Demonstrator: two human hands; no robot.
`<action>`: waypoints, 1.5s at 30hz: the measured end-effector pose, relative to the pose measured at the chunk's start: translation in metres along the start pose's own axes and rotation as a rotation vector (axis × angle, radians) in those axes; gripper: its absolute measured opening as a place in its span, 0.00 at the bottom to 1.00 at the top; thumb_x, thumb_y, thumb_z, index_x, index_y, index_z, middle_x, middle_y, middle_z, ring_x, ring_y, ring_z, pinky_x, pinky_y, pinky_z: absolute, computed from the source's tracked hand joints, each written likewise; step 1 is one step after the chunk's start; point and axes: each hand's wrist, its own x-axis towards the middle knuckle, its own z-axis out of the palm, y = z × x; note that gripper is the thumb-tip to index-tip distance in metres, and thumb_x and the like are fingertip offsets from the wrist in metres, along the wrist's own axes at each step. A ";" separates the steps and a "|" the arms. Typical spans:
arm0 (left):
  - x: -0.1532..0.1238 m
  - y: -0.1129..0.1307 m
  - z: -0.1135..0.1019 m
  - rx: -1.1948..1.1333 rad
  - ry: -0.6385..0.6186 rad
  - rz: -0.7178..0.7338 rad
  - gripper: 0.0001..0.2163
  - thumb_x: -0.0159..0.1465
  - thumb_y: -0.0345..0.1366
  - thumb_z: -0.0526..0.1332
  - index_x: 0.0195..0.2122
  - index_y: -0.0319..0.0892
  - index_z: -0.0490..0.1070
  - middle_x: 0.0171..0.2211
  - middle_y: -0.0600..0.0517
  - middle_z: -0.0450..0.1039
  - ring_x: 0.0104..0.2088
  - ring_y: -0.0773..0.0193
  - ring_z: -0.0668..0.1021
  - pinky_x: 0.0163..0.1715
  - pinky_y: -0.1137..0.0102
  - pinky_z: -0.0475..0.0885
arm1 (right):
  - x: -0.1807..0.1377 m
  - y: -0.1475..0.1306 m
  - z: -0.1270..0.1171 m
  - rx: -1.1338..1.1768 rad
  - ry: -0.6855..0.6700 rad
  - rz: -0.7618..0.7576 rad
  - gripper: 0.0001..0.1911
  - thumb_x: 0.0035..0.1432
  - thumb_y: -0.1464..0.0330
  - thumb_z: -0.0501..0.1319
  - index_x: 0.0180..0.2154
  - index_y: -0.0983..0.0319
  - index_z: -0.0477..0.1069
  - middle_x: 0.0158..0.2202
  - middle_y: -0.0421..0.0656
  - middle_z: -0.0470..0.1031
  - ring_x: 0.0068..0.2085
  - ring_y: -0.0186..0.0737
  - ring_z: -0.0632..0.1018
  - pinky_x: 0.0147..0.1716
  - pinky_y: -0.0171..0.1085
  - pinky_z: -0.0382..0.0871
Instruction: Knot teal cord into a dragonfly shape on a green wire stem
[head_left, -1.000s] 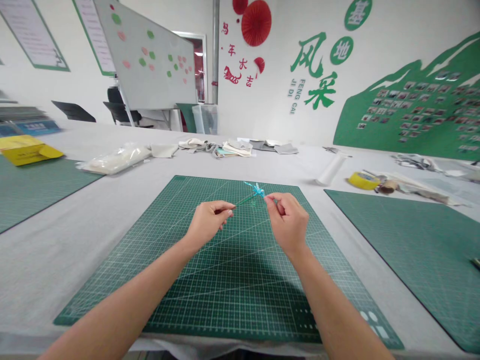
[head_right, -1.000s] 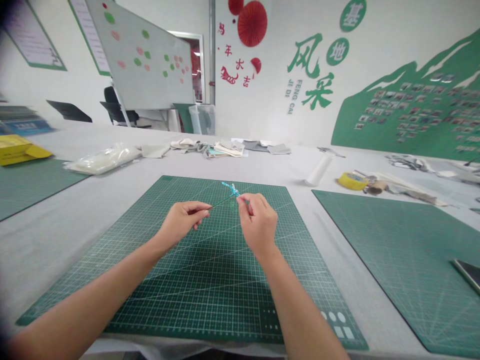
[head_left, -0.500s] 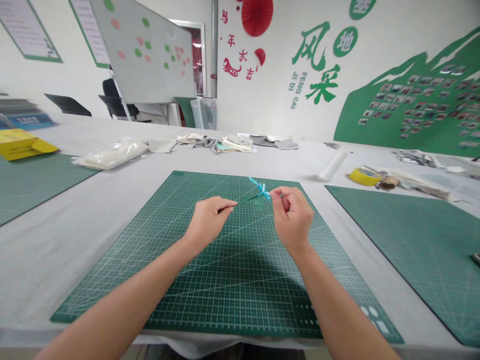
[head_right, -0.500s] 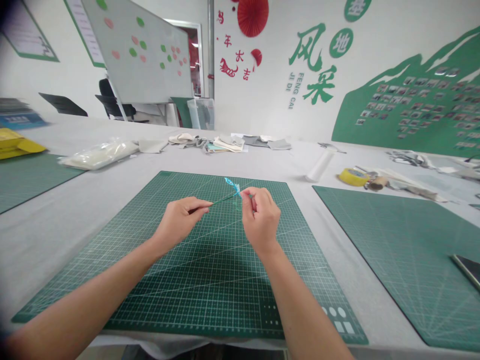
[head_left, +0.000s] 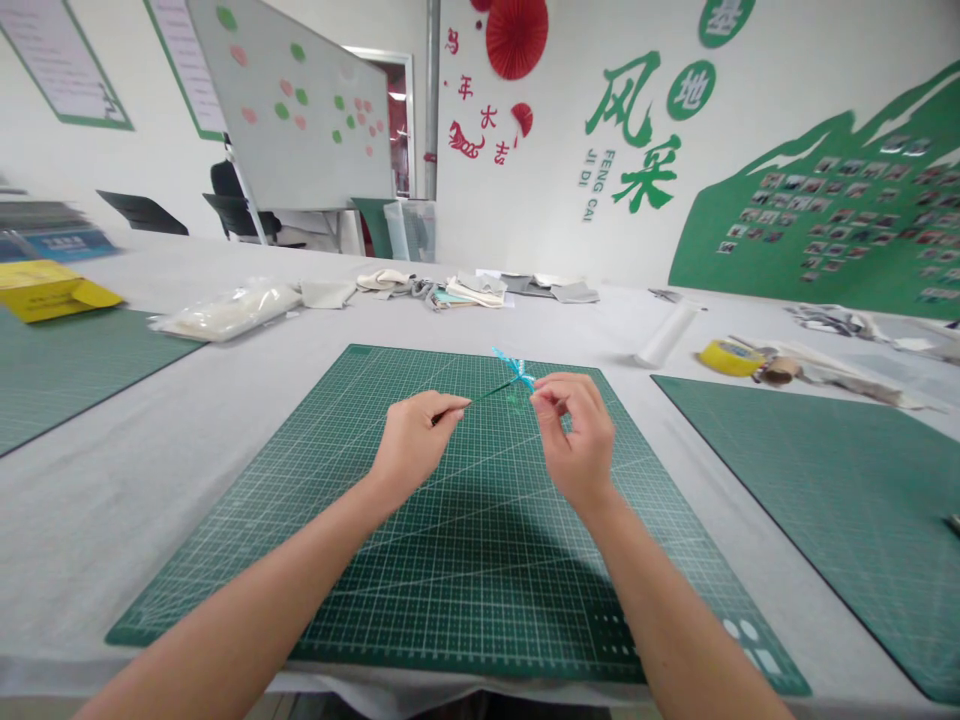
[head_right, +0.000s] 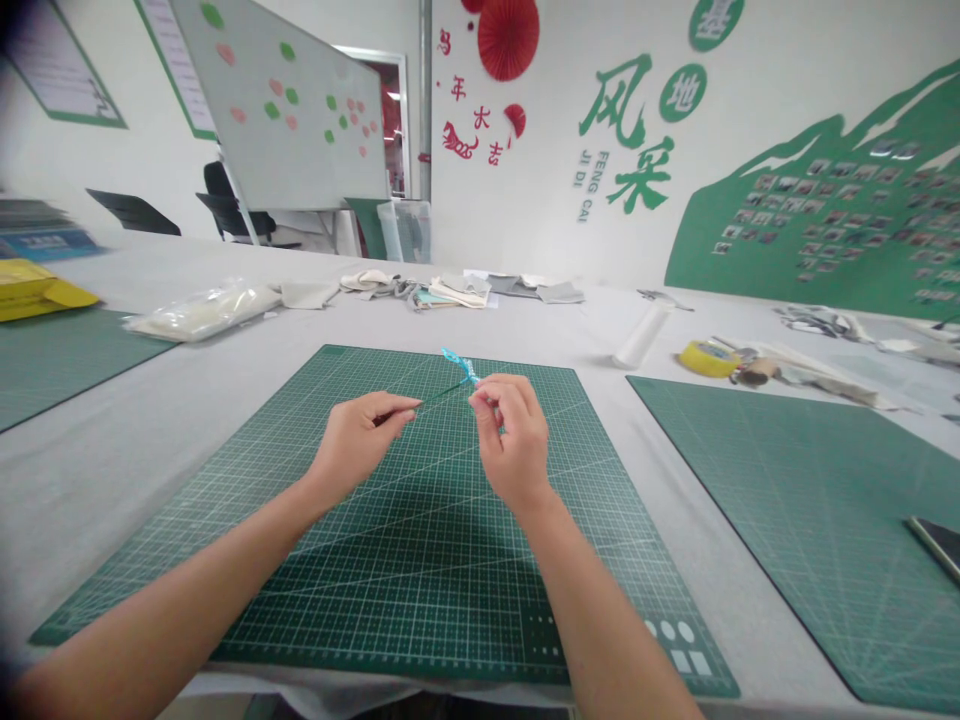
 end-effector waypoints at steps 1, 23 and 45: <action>0.001 0.000 0.000 -0.048 0.000 -0.061 0.09 0.60 0.33 0.59 0.38 0.44 0.78 0.30 0.51 0.77 0.29 0.64 0.76 0.32 0.69 0.69 | -0.002 0.000 0.002 0.024 -0.047 -0.005 0.04 0.60 0.73 0.56 0.34 0.60 0.67 0.36 0.42 0.71 0.37 0.35 0.71 0.33 0.35 0.66; -0.002 0.017 0.006 -0.859 -0.304 -0.474 0.10 0.53 0.36 0.67 0.36 0.38 0.77 0.28 0.49 0.75 0.21 0.75 0.66 0.17 0.78 0.59 | 0.000 0.008 0.009 0.561 0.060 0.668 0.10 0.51 0.62 0.65 0.35 0.59 0.75 0.35 0.42 0.76 0.37 0.38 0.74 0.39 0.41 0.67; 0.000 0.012 0.005 -0.981 -0.319 -0.562 0.09 0.53 0.34 0.68 0.35 0.39 0.77 0.28 0.50 0.74 0.21 0.77 0.66 0.17 0.80 0.58 | 0.007 -0.008 -0.001 0.866 -0.029 0.658 0.07 0.57 0.64 0.59 0.31 0.59 0.64 0.19 0.32 0.59 0.21 0.29 0.61 0.22 0.32 0.57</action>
